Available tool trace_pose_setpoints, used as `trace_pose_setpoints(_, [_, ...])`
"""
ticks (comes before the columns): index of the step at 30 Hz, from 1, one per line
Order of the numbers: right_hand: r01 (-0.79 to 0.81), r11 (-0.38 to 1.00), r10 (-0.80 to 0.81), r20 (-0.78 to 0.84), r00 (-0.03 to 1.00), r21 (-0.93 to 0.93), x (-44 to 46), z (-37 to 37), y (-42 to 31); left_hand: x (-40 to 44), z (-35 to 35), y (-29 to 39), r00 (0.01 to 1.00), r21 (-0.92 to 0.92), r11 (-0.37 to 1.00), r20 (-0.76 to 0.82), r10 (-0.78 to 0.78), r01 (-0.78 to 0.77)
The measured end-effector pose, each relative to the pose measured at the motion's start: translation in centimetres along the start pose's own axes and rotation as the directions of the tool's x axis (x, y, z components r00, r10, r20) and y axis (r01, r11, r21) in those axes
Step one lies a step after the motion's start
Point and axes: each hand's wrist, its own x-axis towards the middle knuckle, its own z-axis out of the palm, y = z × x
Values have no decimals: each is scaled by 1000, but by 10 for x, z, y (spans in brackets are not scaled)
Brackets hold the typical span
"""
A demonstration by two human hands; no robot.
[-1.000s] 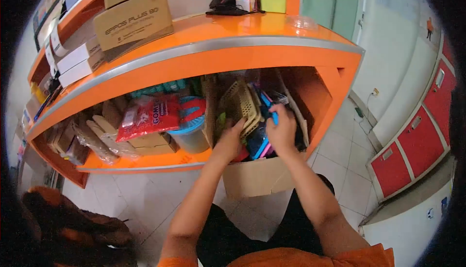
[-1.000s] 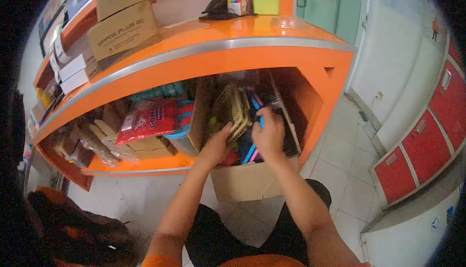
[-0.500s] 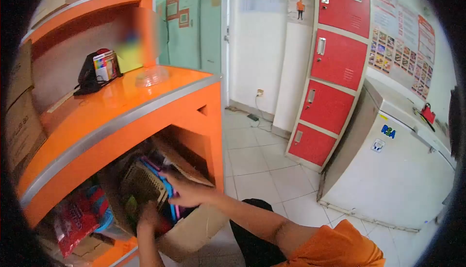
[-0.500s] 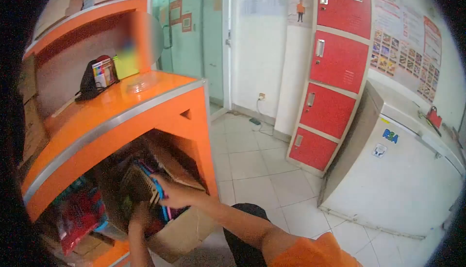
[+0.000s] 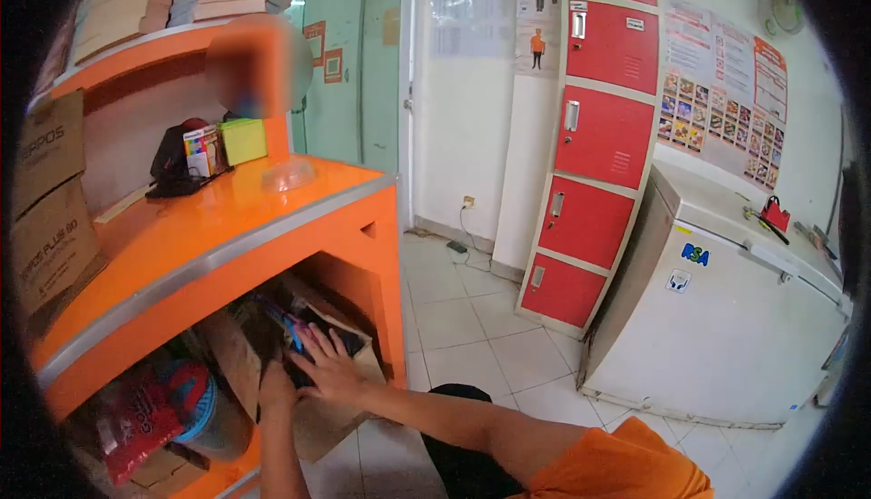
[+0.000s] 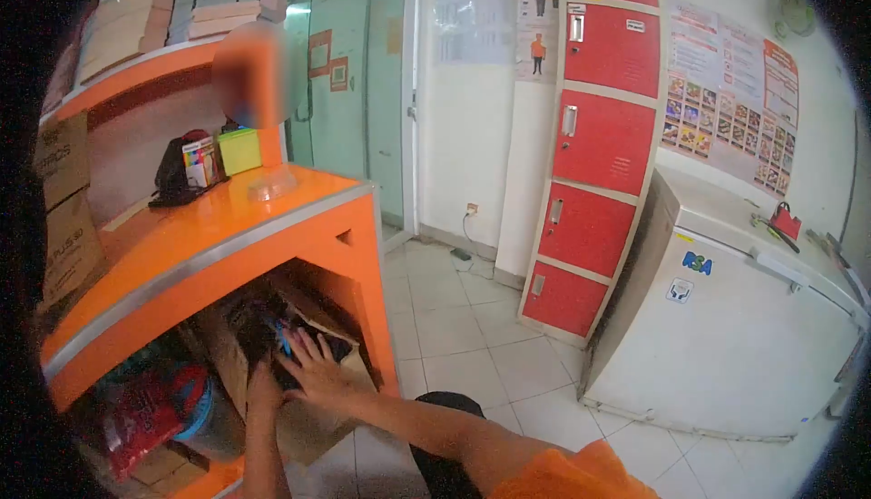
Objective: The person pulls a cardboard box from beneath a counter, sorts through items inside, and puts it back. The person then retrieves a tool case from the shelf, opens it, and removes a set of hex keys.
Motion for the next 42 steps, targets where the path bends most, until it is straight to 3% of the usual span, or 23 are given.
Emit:
trace_pose_setpoints(1, [-40,999,42,73,996,-29,-9,-4,-4,-23,-1,10,967,-53,981,-186,176,-188])
trace_pose_setpoints(3, [-84,996,90,249,964,-35,-31,-24,-11,-69,-2,-6,749,-24,870,-520,410,-493])
trace_pose_setpoints(5, [-17,973,-47,272,961,229,-53,-13,13,-109,16,-32,665,-255,824,-723,185,-506])
trace_pose_setpoints(6, [36,996,-59,279,959,87,-55,-2,12,-126,17,-44,599,-333,775,-797,72,-536])
trace_pose_setpoints(7, [90,993,-67,275,959,-73,-53,9,11,-119,5,-42,633,-256,886,-772,52,-386])
trace_pose_setpoints(8, [73,997,-65,211,975,-29,-47,15,10,-97,-8,-41,663,-176,955,-748,27,-238])
trace_pose_setpoints(10, [41,998,-46,88,995,56,-56,17,11,-64,3,-82,866,-55,949,-430,258,-310])
trace_pose_setpoints(12, [32,986,-27,-38,999,163,-67,13,18,-45,9,-80,921,-154,933,-274,277,-326])
trace_pose_setpoints(14, [-192,939,274,-286,918,285,-91,18,14,-35,5,-85,936,-142,939,-213,279,-312])
trace_pose_setpoints(15, [-371,698,595,-207,777,613,-92,24,12,-36,3,-86,946,-139,944,-177,273,-298])
trace_pose_setpoints(16, [-458,318,822,0,569,830,-95,27,11,-38,1,-87,952,-146,947,-158,263,-286])
trace_pose_setpoints(18, [-560,153,858,171,484,814,-109,52,48,-37,-6,-87,956,-155,947,-129,262,-280])
trace_pose_setpoints(21, [-603,-115,812,424,400,789,-100,10,48,-30,-11,-102,961,-195,941,-28,276,-276])
trace_pose_setpoints(23, [-552,51,672,380,635,833,-121,13,69,-28,-12,-107,953,-196,935,12,302,-294])
trace_pose_setpoints(25, [-481,467,614,119,780,742,-127,16,72,-29,-18,-108,949,-195,936,60,309,-292])
trace_pose_setpoints(27, [-549,538,541,237,807,639,-128,11,74,-31,-15,-108,944,-165,931,-6,329,-325])
trace_pose_setpoints(30, [-640,243,663,356,658,729,-117,8,49,-28,9,-111,929,-161,920,-165,331,-356])
trace_pose_setpoints(32, [-686,99,731,415,541,721,-117,15,58,-36,9,-100,966,-160,960,-152,207,-231])
trace_pose_setpoints(34, [-729,-116,724,560,403,675,-103,-3,47,-42,3,-80,978,-170,974,-176,116,-146])
trace_pose_setpoints(37, [-734,-275,649,683,334,620,-100,5,69,-43,8,-63,928,-95,986,-359,98,-141])
trace_pose_setpoints(39, [-745,-266,587,716,377,611,-96,12,84,-34,19,-69,798,121,973,-556,231,-197])
trace_pose_setpoints(41, [-744,-192,553,697,457,640,-94,16,94,-37,2,-57,886,-81,994,-464,25,-71])
trace_pose_setpoints(42, [-690,-65,559,599,573,721,-87,3,81,-36,-11,-54,930,-145,988,-354,-103,55])
